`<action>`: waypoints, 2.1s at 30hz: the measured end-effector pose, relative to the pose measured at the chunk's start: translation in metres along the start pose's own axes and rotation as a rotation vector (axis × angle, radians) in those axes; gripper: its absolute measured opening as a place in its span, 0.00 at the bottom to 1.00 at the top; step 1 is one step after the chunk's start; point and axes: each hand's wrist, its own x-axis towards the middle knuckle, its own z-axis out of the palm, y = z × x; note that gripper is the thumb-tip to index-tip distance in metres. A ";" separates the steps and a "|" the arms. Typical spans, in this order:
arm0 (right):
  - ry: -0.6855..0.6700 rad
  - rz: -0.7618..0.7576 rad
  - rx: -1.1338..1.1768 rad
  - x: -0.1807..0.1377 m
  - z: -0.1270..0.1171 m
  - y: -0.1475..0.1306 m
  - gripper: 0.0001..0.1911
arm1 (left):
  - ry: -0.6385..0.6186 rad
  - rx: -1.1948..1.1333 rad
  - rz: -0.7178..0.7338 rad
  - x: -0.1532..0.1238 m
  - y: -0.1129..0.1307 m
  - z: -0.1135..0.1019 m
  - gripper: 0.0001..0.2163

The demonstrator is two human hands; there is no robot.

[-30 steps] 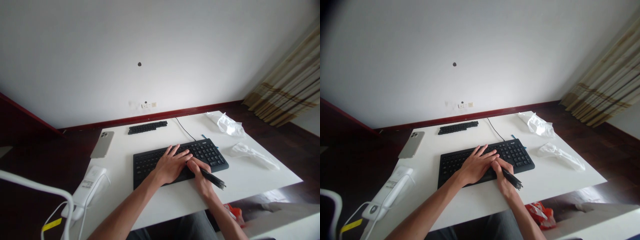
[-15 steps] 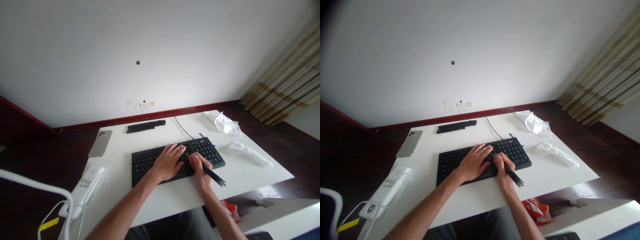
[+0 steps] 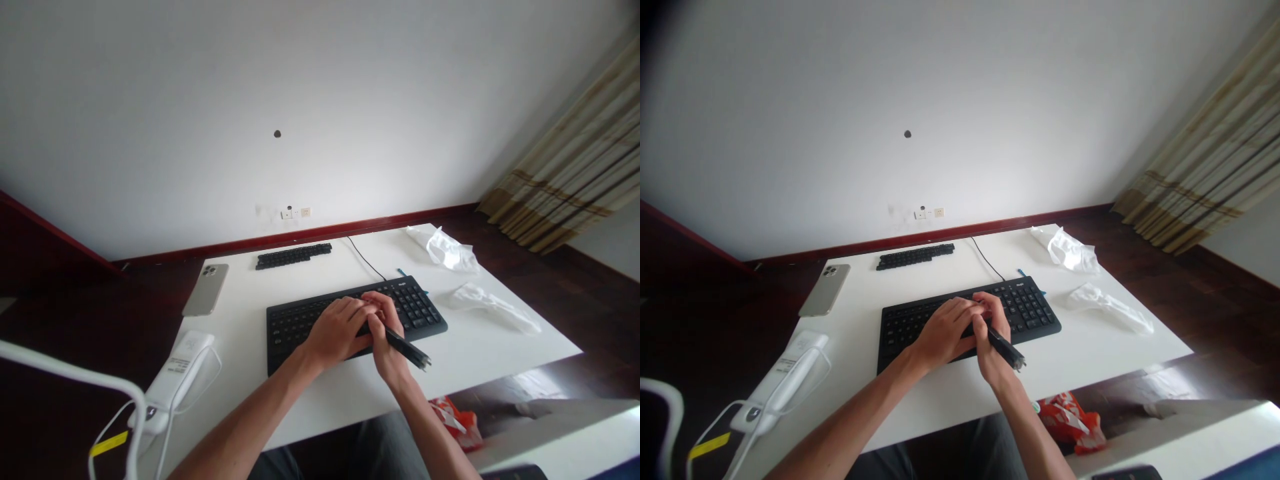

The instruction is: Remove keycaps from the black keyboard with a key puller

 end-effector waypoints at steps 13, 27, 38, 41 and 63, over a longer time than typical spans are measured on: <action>-0.424 -0.106 -0.498 0.027 -0.040 0.020 0.09 | 0.492 -0.055 -0.679 -0.036 -0.114 -0.070 0.18; -0.601 -0.064 -0.536 0.122 0.019 0.007 0.06 | 0.671 -0.122 -0.888 -0.059 -0.158 -0.069 0.24; -0.642 -0.142 -0.637 0.171 0.075 0.044 0.09 | 0.623 -0.115 -0.896 -0.059 -0.158 -0.069 0.27; -0.596 -0.161 -0.669 0.170 0.065 0.043 0.11 | 0.616 -0.112 -0.906 -0.058 -0.159 -0.069 0.27; -0.635 -0.133 -0.406 0.162 0.064 0.059 0.11 | 0.605 -0.103 -0.908 -0.057 -0.158 -0.070 0.26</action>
